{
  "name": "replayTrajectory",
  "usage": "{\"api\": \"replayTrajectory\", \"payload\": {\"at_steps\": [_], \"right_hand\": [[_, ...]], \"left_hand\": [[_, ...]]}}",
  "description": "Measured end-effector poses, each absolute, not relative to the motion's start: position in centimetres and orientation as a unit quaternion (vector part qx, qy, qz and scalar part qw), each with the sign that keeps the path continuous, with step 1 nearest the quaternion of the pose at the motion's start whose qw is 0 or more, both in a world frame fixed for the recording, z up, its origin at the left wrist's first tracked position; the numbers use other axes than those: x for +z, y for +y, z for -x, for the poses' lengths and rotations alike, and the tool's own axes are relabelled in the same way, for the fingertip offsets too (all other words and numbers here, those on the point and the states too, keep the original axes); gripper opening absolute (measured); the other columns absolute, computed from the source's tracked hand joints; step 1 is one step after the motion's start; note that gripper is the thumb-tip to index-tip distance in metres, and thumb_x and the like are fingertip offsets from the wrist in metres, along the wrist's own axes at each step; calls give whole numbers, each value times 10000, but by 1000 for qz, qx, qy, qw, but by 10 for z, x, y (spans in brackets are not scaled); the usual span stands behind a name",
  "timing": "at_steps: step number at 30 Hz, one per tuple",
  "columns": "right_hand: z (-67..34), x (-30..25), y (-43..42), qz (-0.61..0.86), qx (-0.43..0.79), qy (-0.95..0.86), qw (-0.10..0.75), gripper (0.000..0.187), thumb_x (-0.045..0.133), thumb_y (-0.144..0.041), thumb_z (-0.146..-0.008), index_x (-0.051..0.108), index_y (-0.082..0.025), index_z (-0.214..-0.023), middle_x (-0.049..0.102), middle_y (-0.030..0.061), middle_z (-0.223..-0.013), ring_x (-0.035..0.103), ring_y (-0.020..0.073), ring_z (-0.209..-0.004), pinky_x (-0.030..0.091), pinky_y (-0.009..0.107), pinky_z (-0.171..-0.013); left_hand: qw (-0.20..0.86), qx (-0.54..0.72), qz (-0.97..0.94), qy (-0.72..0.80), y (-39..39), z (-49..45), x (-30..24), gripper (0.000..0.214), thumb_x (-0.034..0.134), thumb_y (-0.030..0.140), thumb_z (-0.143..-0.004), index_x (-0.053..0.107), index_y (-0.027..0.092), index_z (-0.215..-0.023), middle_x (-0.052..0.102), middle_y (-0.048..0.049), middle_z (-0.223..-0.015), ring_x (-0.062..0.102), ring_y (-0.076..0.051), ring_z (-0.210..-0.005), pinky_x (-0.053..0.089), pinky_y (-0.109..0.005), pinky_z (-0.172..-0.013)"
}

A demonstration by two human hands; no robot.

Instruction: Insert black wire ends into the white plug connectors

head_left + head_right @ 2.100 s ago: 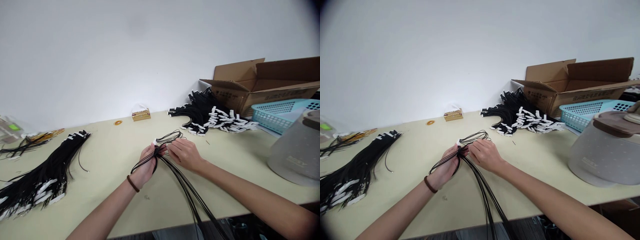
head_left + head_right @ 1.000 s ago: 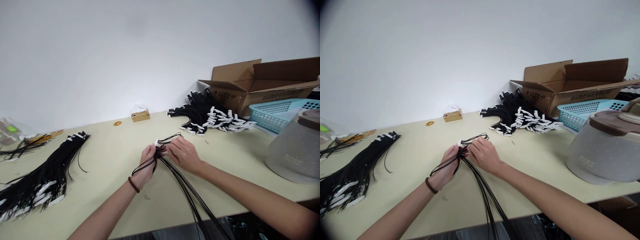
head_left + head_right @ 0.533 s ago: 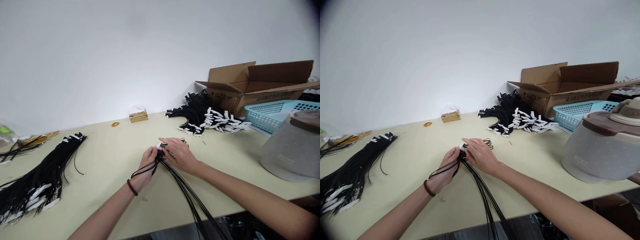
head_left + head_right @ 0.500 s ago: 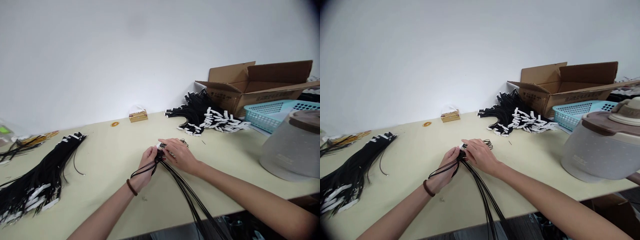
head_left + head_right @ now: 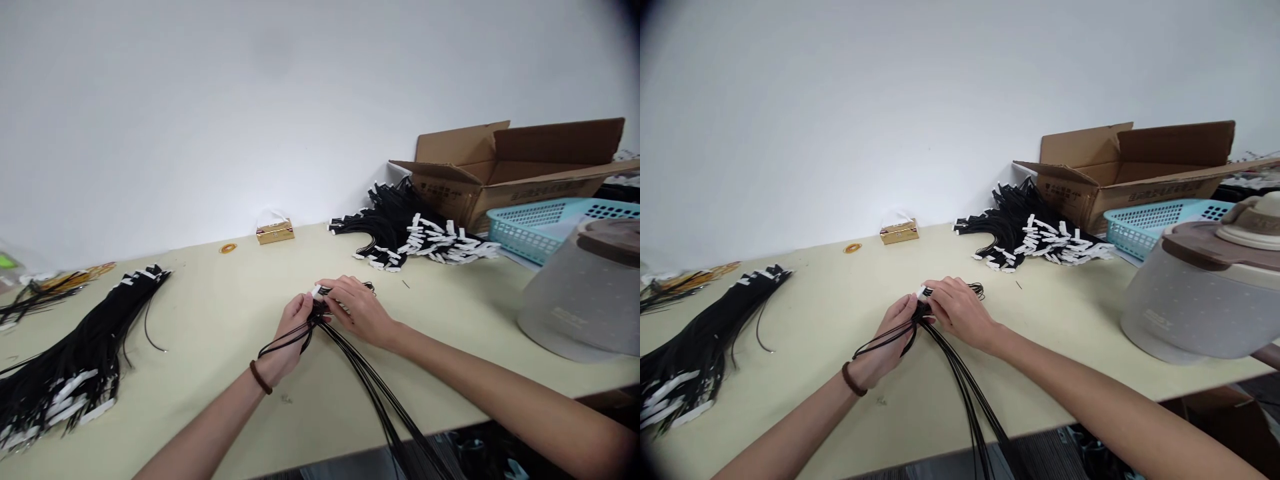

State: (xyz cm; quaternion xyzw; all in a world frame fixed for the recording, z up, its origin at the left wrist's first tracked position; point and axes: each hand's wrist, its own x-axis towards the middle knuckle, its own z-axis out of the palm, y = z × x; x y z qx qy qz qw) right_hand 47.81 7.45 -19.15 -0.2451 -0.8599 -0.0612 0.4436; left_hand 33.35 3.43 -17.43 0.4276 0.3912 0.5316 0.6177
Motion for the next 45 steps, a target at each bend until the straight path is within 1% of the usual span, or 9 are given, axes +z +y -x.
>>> {"api": "replayTrajectory", "payload": {"at_steps": [5,10,13,21,25,30,33,36,45], "right_hand": [[-489,-185,87,260,-61,-861,432,47,476,-212,-881,464,-188,-842,599,55,-1050,517,184,-923,387,330,-776],[-517,-181,109,326,-110,-832,434,134,512,-166,-834,455,-173,-955,584,64,-900,523,193,-807,391,312,-710],[-531,-180,119,354,-146,-816,432,179,529,-146,-803,460,-173,-966,573,52,-877,520,196,-797,383,307,-702],[-540,-172,123,338,-240,-802,430,76,539,-217,-843,501,-181,-897,599,41,-826,504,187,-749,357,304,-638],[-539,-173,122,333,-280,-795,423,116,548,-220,-842,522,-169,-943,613,62,-867,509,209,-821,383,326,-658],[-522,-175,100,237,-360,-797,423,300,475,-106,-863,502,-219,-1140,597,69,-1092,490,208,-1029,383,415,-856],[-504,-179,84,141,-371,-818,417,283,478,-120,-875,514,-227,-1134,607,40,-1075,497,159,-1028,401,384,-897],[-490,-186,77,92,-333,-858,380,198,463,-112,-884,551,-166,-1053,627,40,-989,515,135,-998,427,339,-883],[-485,-198,82,121,-281,-854,421,163,478,-101,-865,557,-185,-980,627,23,-892,525,128,-905,415,316,-807]], "left_hand": [[661,516,-416,352,37,-327,-171,290,599,361,-735,625,108,-873,662,-94,-901,583,-144,-756,442,-285,-743],[677,503,-400,359,43,-318,-174,249,553,366,-769,616,132,-828,668,-124,-995,626,-193,-840,467,-315,-762],[677,492,-410,364,43,-317,-174,228,534,364,-781,600,147,-805,671,-122,-1000,635,-178,-764,479,-320,-734],[689,479,-402,367,40,-318,-170,228,557,370,-764,584,156,-839,671,-124,-1011,651,-195,-721,487,-372,-762],[692,484,-399,358,41,-318,-172,217,551,359,-771,580,153,-833,671,-131,-1008,652,-198,-739,478,-378,-790],[691,518,-372,340,45,-318,-178,220,541,374,-778,579,158,-759,686,-104,-947,644,-207,-825,447,-371,-851],[689,544,-334,343,48,-318,-179,204,550,353,-776,596,162,-721,682,-55,-785,613,-155,-702,449,-318,-779],[689,560,-304,345,49,-318,-178,148,563,288,-773,599,177,-683,628,1,-656,529,-100,-592,421,-256,-669],[738,522,-295,309,41,-324,-175,111,630,263,-727,609,165,-679,598,21,-663,487,-84,-624,377,-238,-634]]}}
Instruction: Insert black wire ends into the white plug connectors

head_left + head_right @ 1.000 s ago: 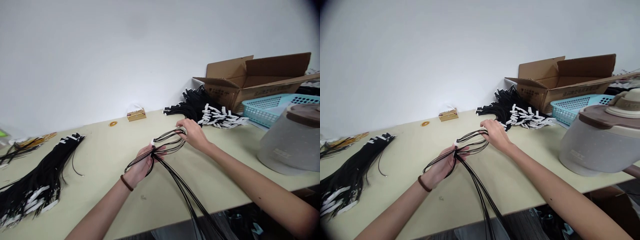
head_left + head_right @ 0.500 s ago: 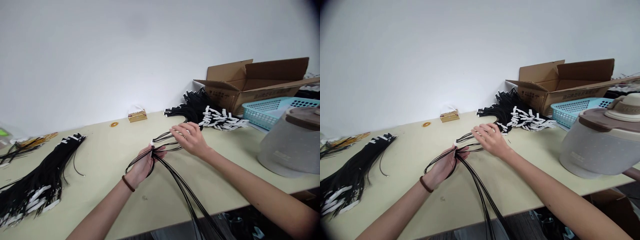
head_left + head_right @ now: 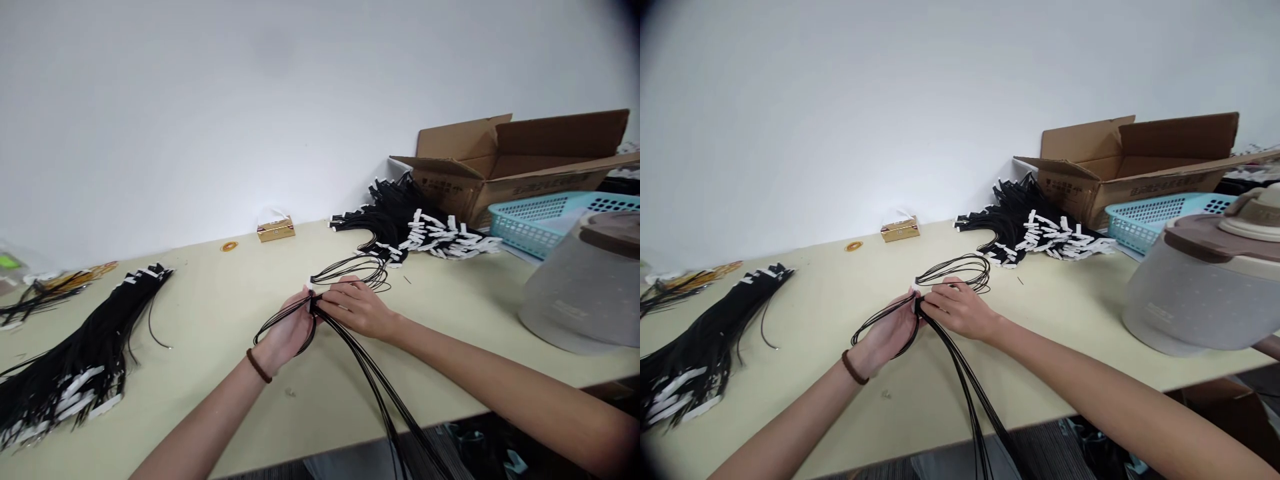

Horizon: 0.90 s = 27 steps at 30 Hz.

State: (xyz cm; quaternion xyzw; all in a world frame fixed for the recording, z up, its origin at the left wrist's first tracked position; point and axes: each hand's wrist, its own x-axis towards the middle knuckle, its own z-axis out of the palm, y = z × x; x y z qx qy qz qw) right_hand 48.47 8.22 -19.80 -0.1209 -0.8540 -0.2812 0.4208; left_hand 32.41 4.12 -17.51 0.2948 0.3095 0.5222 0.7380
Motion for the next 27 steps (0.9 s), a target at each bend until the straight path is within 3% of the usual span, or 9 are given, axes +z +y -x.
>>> {"api": "replayTrajectory", "payload": {"at_steps": [12,19,23,27], "right_hand": [[-481,-196,79,113,-255,-842,462,146,526,-99,-832,565,-183,-946,639,14,-853,536,129,-827,419,309,-778],[-476,-184,65,146,100,-831,527,185,425,-132,-892,553,-188,-1013,628,60,-957,575,138,-926,486,290,-809],[-477,-176,60,220,272,-733,583,177,398,-263,-924,546,-181,-872,615,45,-849,592,131,-802,503,292,-755],[-486,-169,77,241,411,-546,690,235,449,-399,-891,454,-194,-777,489,-36,-629,527,98,-585,500,273,-613]], "left_hand": [[740,517,-285,321,41,-325,-174,108,627,256,-725,596,165,-678,590,21,-651,478,-78,-588,369,-239,-613],[708,551,-304,321,45,-321,-172,157,584,291,-764,593,157,-682,629,0,-667,536,-94,-609,410,-261,-692],[678,562,-309,360,48,-319,-172,265,537,373,-785,614,119,-780,680,-92,-824,600,-156,-745,419,-308,-797],[658,585,-281,383,49,-318,-174,187,545,319,-786,562,138,-740,686,-104,-908,623,-175,-817,411,-322,-869]]}}
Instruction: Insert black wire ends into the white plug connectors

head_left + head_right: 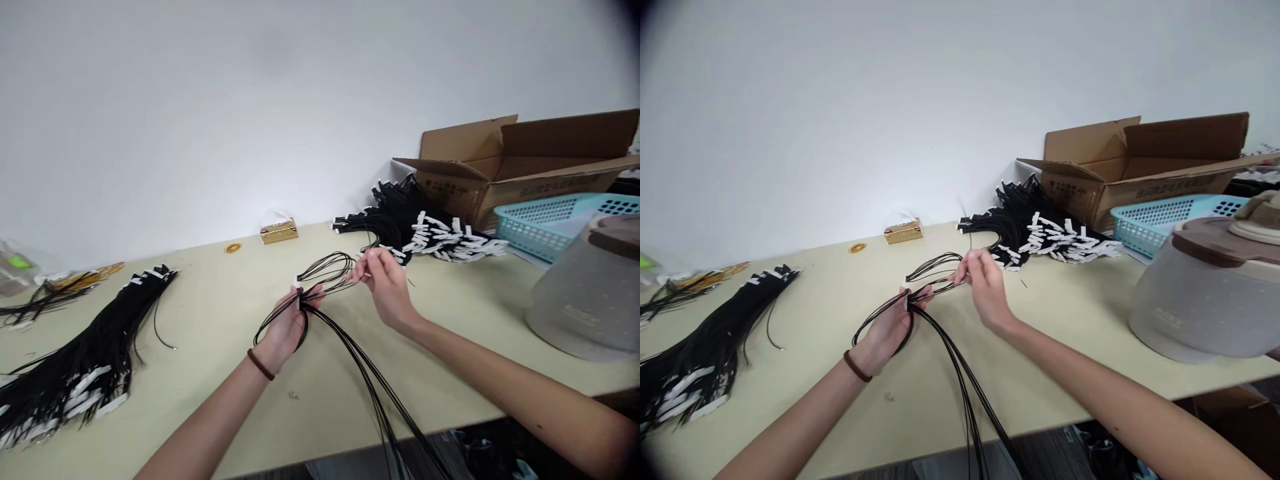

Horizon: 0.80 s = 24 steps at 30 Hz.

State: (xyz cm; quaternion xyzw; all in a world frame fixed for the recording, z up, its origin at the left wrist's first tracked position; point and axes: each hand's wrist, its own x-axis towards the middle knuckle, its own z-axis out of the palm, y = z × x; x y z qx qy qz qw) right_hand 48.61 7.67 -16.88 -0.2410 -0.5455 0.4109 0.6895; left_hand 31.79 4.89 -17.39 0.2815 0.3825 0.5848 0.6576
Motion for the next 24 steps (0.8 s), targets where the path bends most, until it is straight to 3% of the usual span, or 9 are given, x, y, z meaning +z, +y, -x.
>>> {"api": "replayTrajectory", "payload": {"at_steps": [4,7,11,15,19,24], "right_hand": [[-509,-163,102,292,374,-426,771,253,578,-430,-794,504,-189,-776,387,-66,-571,355,52,-422,344,190,-397],[-520,-161,106,349,232,-480,771,228,539,-398,-830,588,-184,-890,440,-36,-599,342,66,-447,298,202,-397],[-512,-166,91,310,-62,-682,659,136,501,-192,-867,624,-179,-922,526,3,-652,431,94,-556,330,231,-494],[-495,-176,77,186,-284,-783,521,70,575,-127,-815,611,-166,-860,483,-21,-552,384,100,-541,283,250,-496],[-488,-183,74,165,-332,-806,461,24,595,-145,-806,595,-158,-826,502,-18,-576,384,106,-569,284,258,-523],[-489,-186,75,177,-335,-805,456,44,613,-145,-792,577,-156,-814,499,-21,-586,360,107,-573,276,261,-535]], "left_hand": [[659,584,-277,384,48,-318,-175,171,531,305,-796,529,157,-711,683,-93,-936,630,-182,-867,401,-327,-916],[665,578,-278,384,46,-319,-175,167,537,297,-793,545,149,-718,680,-95,-949,628,-162,-815,410,-319,-899],[670,572,-294,372,43,-321,-176,186,538,303,-792,578,122,-770,681,-117,-940,628,-166,-778,441,-308,-795],[672,566,-316,358,42,-324,-177,221,510,294,-809,618,104,-778,690,-98,-841,624,-161,-753,451,-285,-732],[671,561,-322,363,43,-325,-178,229,511,315,-806,635,134,-741,678,-57,-738,607,-143,-703,445,-264,-675],[667,562,-339,353,42,-324,-179,219,549,347,-778,637,147,-757,682,-58,-775,614,-168,-774,450,-292,-743]]}}
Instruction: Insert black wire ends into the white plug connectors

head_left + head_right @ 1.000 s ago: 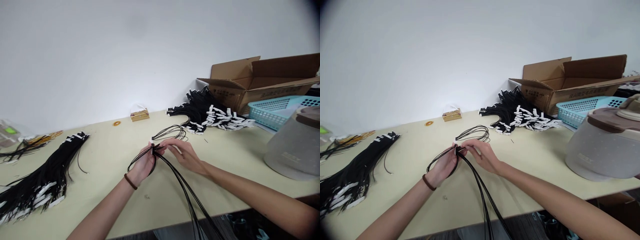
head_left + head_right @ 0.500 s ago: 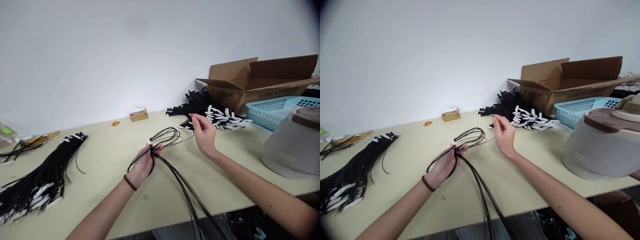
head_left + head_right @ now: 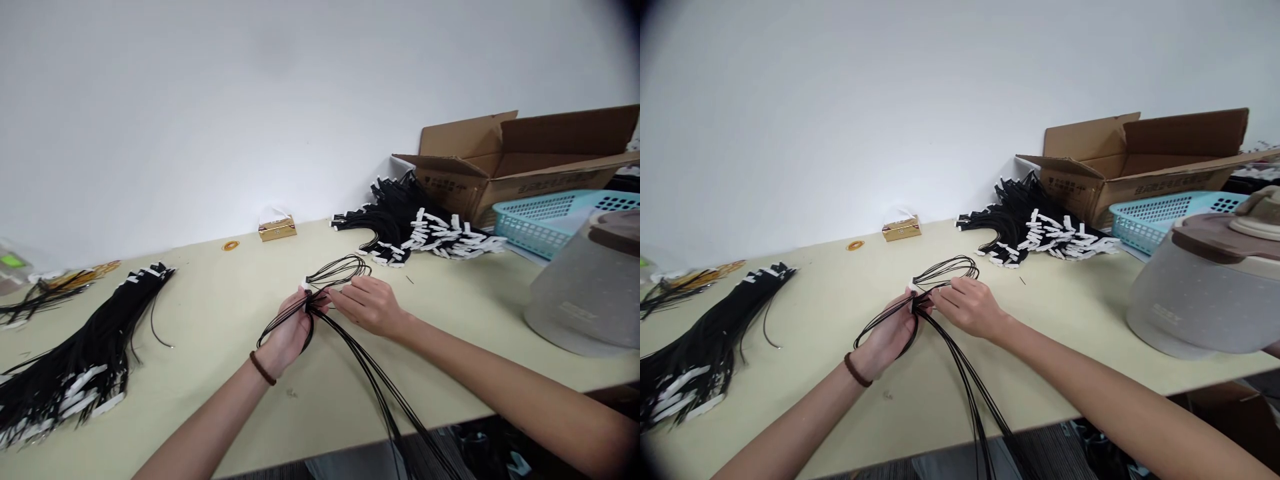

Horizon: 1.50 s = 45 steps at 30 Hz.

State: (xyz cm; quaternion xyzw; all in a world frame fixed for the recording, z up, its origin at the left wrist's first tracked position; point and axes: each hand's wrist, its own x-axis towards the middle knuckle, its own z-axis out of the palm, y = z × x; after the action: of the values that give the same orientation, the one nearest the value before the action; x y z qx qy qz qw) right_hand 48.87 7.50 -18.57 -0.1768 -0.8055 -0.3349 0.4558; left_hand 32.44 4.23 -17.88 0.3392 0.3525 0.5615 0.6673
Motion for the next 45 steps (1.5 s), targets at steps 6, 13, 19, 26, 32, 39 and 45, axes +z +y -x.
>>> {"api": "replayTrajectory", "payload": {"at_steps": [6,13,19,26,32,39,45], "right_hand": [[-488,-185,75,188,-332,-803,457,58,577,-149,-815,559,-165,-763,474,-19,-574,355,110,-582,269,260,-534],[-487,-185,75,190,-321,-803,465,60,573,-144,-815,559,-164,-761,472,-20,-566,354,111,-583,266,255,-544],[-487,-186,75,191,-312,-807,464,56,573,-156,-815,561,-152,-760,473,-18,-564,361,115,-585,269,253,-547],[-486,-188,75,197,-303,-822,440,127,521,-145,-834,540,-167,-710,471,-16,-578,377,109,-584,265,255,-542],[-485,-188,75,211,-285,-815,459,118,514,-152,-841,543,-163,-727,458,-15,-567,367,112,-581,265,255,-545],[-485,-188,75,226,-272,-808,472,123,514,-134,-829,542,-160,-712,444,-7,-561,344,122,-590,261,256,-548],[-485,-188,74,225,-267,-817,458,150,487,-136,-839,526,-162,-697,448,-1,-576,346,125,-606,269,262,-559]], "left_hand": [[665,557,-353,351,42,-325,-179,215,533,340,-786,626,148,-762,680,-57,-760,616,-164,-733,461,-296,-728],[662,562,-353,348,42,-325,-180,228,569,355,-760,619,133,-773,679,-63,-766,618,-158,-731,456,-307,-769],[662,565,-351,347,42,-325,-179,240,574,366,-757,622,131,-773,683,-69,-777,620,-168,-759,459,-308,-767],[663,573,-348,335,41,-326,-179,231,558,353,-775,618,130,-784,686,-73,-838,617,-171,-774,460,-331,-784],[645,575,-362,349,41,-325,-180,266,612,366,-730,620,119,-825,680,-80,-860,623,-174,-786,465,-334,-780],[634,571,-384,352,38,-327,-178,303,558,417,-760,609,129,-841,673,-74,-871,619,-198,-848,464,-310,-726],[628,569,-392,358,37,-329,-176,236,563,370,-768,599,144,-822,669,-64,-865,612,-204,-849,450,-285,-673]]}}
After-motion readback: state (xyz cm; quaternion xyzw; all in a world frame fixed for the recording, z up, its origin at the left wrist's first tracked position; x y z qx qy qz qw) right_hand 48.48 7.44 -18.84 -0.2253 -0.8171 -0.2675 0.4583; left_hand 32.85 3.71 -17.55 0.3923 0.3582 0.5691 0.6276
